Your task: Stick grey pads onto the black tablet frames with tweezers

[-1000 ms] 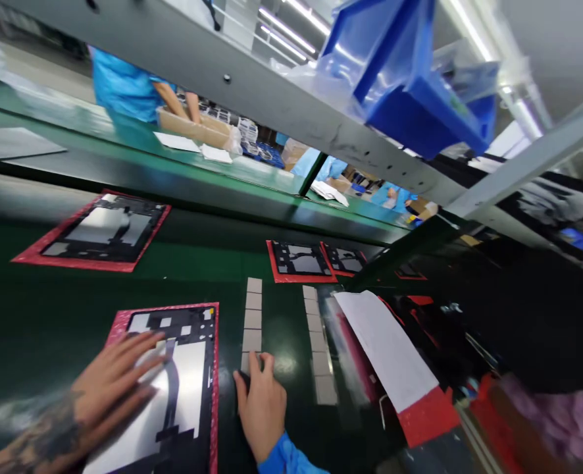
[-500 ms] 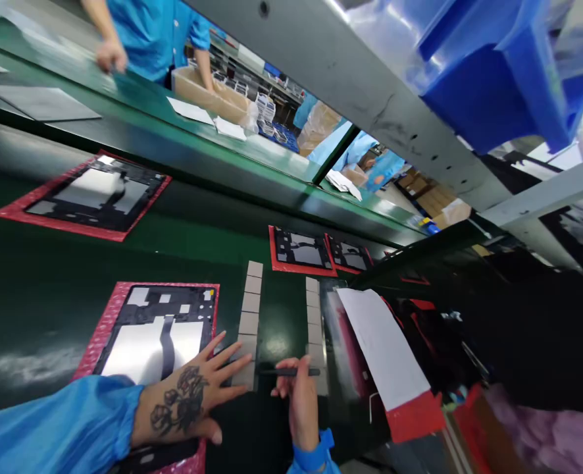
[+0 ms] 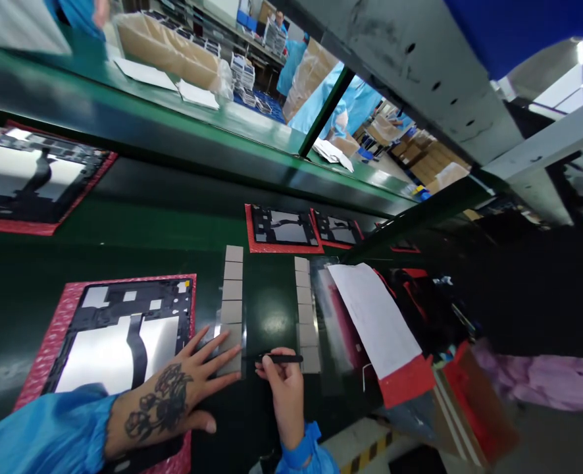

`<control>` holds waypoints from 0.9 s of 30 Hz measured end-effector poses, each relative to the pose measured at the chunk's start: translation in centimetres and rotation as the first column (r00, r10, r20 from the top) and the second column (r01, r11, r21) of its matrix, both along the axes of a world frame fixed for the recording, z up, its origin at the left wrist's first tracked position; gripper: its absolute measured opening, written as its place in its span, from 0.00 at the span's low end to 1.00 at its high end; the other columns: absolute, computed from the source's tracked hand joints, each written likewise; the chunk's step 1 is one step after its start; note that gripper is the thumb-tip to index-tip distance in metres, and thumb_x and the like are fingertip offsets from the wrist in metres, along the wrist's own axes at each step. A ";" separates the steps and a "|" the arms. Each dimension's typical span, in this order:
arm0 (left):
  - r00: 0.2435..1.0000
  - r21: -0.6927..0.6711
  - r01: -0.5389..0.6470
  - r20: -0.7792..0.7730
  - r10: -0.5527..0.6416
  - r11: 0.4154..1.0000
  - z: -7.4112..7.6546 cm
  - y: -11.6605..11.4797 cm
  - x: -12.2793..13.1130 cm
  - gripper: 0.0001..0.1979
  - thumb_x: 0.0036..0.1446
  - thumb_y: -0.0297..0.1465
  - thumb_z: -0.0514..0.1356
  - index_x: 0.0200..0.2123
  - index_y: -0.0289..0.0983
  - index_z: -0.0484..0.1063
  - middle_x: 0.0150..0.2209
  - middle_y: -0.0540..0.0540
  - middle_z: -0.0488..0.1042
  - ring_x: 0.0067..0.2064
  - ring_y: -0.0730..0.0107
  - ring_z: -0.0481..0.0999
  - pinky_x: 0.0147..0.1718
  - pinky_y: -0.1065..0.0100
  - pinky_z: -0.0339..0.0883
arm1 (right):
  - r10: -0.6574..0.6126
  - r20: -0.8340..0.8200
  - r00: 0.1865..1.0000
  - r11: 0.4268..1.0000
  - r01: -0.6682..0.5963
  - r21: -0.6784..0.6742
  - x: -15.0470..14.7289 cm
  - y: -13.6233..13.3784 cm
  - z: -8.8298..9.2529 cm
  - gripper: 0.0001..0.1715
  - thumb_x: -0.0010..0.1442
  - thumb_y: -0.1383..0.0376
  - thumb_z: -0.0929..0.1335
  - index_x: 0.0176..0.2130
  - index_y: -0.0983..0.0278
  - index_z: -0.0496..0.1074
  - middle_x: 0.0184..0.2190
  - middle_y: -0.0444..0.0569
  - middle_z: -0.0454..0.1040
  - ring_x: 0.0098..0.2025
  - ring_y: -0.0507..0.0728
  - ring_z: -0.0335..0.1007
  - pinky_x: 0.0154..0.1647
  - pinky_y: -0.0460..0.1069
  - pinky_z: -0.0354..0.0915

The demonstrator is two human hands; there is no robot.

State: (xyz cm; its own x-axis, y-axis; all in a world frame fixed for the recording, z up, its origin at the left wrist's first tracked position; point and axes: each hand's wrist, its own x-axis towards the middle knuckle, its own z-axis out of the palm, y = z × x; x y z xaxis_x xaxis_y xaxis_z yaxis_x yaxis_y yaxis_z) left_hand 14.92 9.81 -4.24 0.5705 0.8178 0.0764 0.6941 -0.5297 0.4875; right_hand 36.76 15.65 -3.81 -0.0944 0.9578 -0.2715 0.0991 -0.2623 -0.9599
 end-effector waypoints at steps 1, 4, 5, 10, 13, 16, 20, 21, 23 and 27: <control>1.000 -0.011 0.000 -0.009 0.000 1.000 0.1 0.0 0.0 0.35 0.57 0.57 0.48 0.61 0.44 0.60 0.64 0.37 0.55 0.64 0.34 0.50 0.56 0.29 0.43 | -0.024 0.004 1.000 1.000 0.024 0.012 -0.2 0.0 -0.2 0.26 0.46 0.50 0.77 0.36 0.64 0.71 0.29 0.47 0.74 0.33 0.60 0.76 0.33 0.53 0.75; 0.999 -0.038 -0.024 -0.031 0.023 0.999 0.2 0.0 0.2 0.35 0.57 0.55 0.51 0.61 0.43 0.60 0.65 0.35 0.53 0.64 0.35 0.50 0.56 0.31 0.44 | -0.033 0.050 0.998 0.999 0.031 0.039 -0.9 0.2 -0.5 0.26 0.46 0.49 0.76 0.35 0.64 0.69 0.27 0.46 0.73 0.31 0.59 0.76 0.28 0.50 0.74; 0.999 -0.045 -0.033 -0.036 0.032 0.998 0.3 -0.1 0.3 0.35 0.56 0.55 0.52 0.61 0.43 0.60 0.65 0.34 0.52 0.65 0.36 0.50 0.57 0.32 0.43 | -0.030 0.068 0.997 0.998 0.026 0.050 -1.0 0.3 -0.5 0.26 0.46 0.48 0.76 0.34 0.64 0.68 0.27 0.45 0.73 0.31 0.59 0.75 0.27 0.49 0.74; 0.998 -0.062 -0.046 -0.050 0.043 0.997 0.4 0.1 0.4 0.34 0.54 0.53 0.58 0.59 0.43 0.63 0.64 0.35 0.55 0.65 0.40 0.52 0.59 0.36 0.44 | 0.024 0.135 0.991 0.993 -0.040 0.110 -1.3 0.5 -0.3 0.24 0.50 0.48 0.74 0.32 0.64 0.69 0.27 0.46 0.73 0.30 0.57 0.75 0.26 0.48 0.74; 0.998 -0.051 -0.042 -0.050 0.039 0.998 0.4 0.2 0.4 0.34 0.54 0.53 0.58 0.58 0.41 0.64 0.63 0.33 0.56 0.64 0.39 0.53 0.58 0.35 0.45 | 0.043 0.141 0.989 0.993 -0.058 0.107 -1.2 0.4 -0.3 0.23 0.50 0.48 0.73 0.32 0.64 0.69 0.27 0.46 0.73 0.30 0.58 0.75 0.27 0.48 0.74; 0.998 -0.020 -0.046 -0.045 0.045 0.999 -0.3 0.1 0.5 0.34 0.55 0.54 0.55 0.58 0.41 0.64 0.63 0.32 0.56 0.64 0.37 0.54 0.57 0.34 0.45 | 0.046 0.137 0.989 0.993 -0.060 0.101 -1.1 0.4 -0.4 0.23 0.50 0.49 0.74 0.32 0.64 0.69 0.27 0.46 0.73 0.31 0.58 0.75 0.29 0.49 0.74; 0.997 0.076 -0.083 -0.002 0.083 0.994 -2.2 -0.4 0.9 0.36 0.54 0.58 0.51 0.60 0.43 0.62 0.65 0.35 0.54 0.64 0.40 0.52 0.59 0.36 0.40 | 0.064 0.114 0.991 0.995 -0.073 0.071 -1.1 0.4 -0.6 0.23 0.50 0.50 0.74 0.33 0.65 0.70 0.28 0.46 0.74 0.32 0.58 0.75 0.31 0.50 0.73; 0.996 0.088 -0.089 -0.003 0.089 0.992 -2.6 -0.4 0.9 0.37 0.54 0.58 0.51 0.60 0.43 0.62 0.65 0.36 0.53 0.65 0.40 0.51 0.59 0.36 0.39 | 0.059 0.100 0.993 0.996 -0.065 0.058 -1.2 0.4 -0.6 0.23 0.50 0.50 0.75 0.33 0.65 0.70 0.28 0.46 0.74 0.32 0.58 0.75 0.31 0.50 0.73; 0.996 0.088 -0.090 -0.015 0.092 0.992 -3.1 -0.5 1.1 0.37 0.53 0.58 0.53 0.60 0.43 0.62 0.65 0.36 0.52 0.65 0.41 0.50 0.60 0.37 0.38 | 0.042 0.072 0.997 0.998 -0.045 0.039 -1.4 0.5 -0.6 0.23 0.49 0.50 0.75 0.33 0.65 0.70 0.27 0.46 0.73 0.31 0.58 0.75 0.31 0.50 0.73; 0.995 0.088 -0.094 -0.011 0.095 0.992 -3.3 -0.5 1.1 0.37 0.52 0.58 0.55 0.59 0.43 0.63 0.65 0.36 0.52 0.65 0.41 0.51 0.60 0.37 0.40 | 0.028 0.027 0.999 0.999 -0.029 0.030 -1.4 0.7 -0.5 0.23 0.46 0.51 0.77 0.31 0.65 0.70 0.25 0.43 0.72 0.27 0.55 0.73 0.29 0.49 0.73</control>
